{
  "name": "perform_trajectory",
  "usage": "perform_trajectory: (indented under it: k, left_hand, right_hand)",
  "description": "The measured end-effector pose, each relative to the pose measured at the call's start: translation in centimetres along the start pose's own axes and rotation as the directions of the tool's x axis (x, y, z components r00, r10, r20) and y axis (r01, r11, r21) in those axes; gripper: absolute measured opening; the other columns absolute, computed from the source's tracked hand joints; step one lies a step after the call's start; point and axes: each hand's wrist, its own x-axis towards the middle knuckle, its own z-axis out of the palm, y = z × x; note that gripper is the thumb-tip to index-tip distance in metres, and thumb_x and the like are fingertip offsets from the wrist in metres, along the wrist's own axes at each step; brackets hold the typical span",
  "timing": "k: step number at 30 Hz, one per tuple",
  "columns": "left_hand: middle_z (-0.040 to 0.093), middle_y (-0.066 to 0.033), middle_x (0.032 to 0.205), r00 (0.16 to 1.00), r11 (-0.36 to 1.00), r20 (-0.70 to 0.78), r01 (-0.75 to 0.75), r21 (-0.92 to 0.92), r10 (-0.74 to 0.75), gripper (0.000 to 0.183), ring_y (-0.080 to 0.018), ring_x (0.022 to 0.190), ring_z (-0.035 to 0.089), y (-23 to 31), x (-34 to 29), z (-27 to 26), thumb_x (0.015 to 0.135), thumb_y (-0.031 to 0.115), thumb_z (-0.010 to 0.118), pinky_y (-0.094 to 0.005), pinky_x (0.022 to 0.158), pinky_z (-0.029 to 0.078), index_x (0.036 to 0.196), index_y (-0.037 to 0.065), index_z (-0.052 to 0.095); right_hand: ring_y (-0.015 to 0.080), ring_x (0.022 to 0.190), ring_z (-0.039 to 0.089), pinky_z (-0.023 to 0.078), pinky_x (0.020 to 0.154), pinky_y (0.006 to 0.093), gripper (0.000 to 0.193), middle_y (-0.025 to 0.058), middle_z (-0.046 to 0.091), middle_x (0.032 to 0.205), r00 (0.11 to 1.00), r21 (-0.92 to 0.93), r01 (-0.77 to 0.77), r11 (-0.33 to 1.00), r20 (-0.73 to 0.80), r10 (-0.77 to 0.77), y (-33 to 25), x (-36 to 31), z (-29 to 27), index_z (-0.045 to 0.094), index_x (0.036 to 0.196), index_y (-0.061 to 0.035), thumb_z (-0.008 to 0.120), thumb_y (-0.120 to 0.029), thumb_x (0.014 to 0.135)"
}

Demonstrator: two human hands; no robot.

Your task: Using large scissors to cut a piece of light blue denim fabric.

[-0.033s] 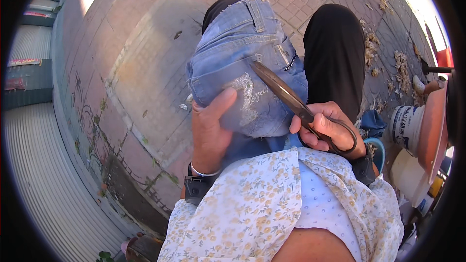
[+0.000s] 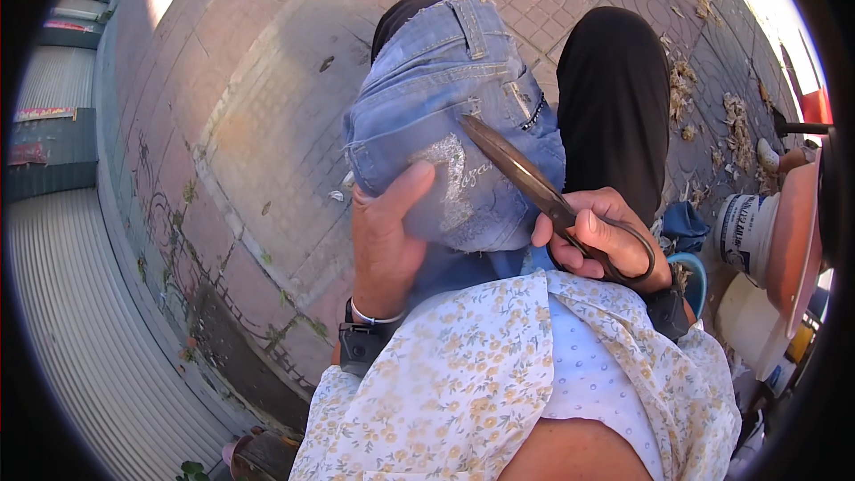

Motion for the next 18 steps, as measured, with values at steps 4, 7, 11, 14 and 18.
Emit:
perform_trajectory:
  k: [4, 7, 11, 14, 18]
  left_hand:
    - [0.066, -0.0124, 0.124, 1.0, 1.0, 0.006, -0.005, -0.011, 0.005, 0.048, -0.0241, 0.11, 0.066, -0.15, -0.03, -0.11, 0.087, 0.003, 0.068, -0.0394, 0.098, 0.052, 0.133, 0.0, 0.056]
    - [0.065, -0.0133, 0.126, 1.0, 1.0, -0.003, -0.001, -0.005, 0.001, 0.049, -0.0246, 0.112, 0.065, -0.16, -0.06, -0.16, 0.087, 0.002, 0.068, -0.04, 0.1, 0.051, 0.134, 0.0, 0.055]
    - [0.065, -0.013, 0.126, 1.0, 1.0, -0.006, -0.006, -0.017, 0.006, 0.049, -0.0243, 0.112, 0.065, -0.11, -0.17, -0.14, 0.087, 0.002, 0.068, -0.0398, 0.1, 0.051, 0.134, 0.0, 0.055]
    - [0.065, -0.0127, 0.126, 1.0, 1.0, 0.004, -0.005, -0.024, 0.005, 0.049, -0.0241, 0.112, 0.065, -0.07, -0.19, -0.13, 0.087, 0.002, 0.068, -0.0397, 0.101, 0.051, 0.134, 0.0, 0.055]
    - [0.065, -0.0122, 0.125, 1.0, 1.0, 0.0, -0.005, -0.022, 0.005, 0.05, -0.0239, 0.112, 0.065, -0.05, -0.18, 0.01, 0.086, 0.003, 0.069, -0.0398, 0.101, 0.051, 0.134, 0.001, 0.055]
  right_hand:
    - [0.0009, 0.051, 0.04, 0.03, 0.048, 0.0188, 0.049, -0.0016, 0.051, 0.067, 1.0, 0.0, -0.007, 1.0, 0.025, 0.007, 0.16, -0.21, 0.14, 0.065, 0.105, 0.0013, 0.053, -0.046, 0.102]
    - [0.0005, 0.051, 0.04, 0.03, 0.048, 0.0187, 0.048, -0.002, 0.051, 0.067, 0.999, -0.014, -0.007, 1.0, 0.039, 0.007, 0.04, -0.37, 0.18, 0.065, 0.104, 0.0009, 0.053, -0.045, 0.102]
    - [0.0008, 0.051, 0.039, 0.03, 0.048, 0.0188, 0.045, -0.0024, 0.05, 0.066, 0.998, -0.028, -0.02, 0.999, 0.062, 0.022, -0.02, -0.4, 0.38, 0.065, 0.105, 0.0005, 0.053, -0.043, 0.102]
    - [0.0009, 0.051, 0.038, 0.029, 0.048, 0.019, 0.044, -0.0026, 0.049, 0.066, 0.997, -0.028, -0.028, 0.999, 0.064, 0.03, -0.06, -0.4, 0.39, 0.065, 0.104, 0.0003, 0.054, -0.042, 0.102]
    - [0.001, 0.052, 0.038, 0.029, 0.048, 0.0194, 0.043, -0.0026, 0.049, 0.066, 0.997, -0.023, -0.03, 0.999, 0.064, 0.031, -0.01, -0.4, 0.45, 0.065, 0.104, 0.0001, 0.055, -0.041, 0.102]
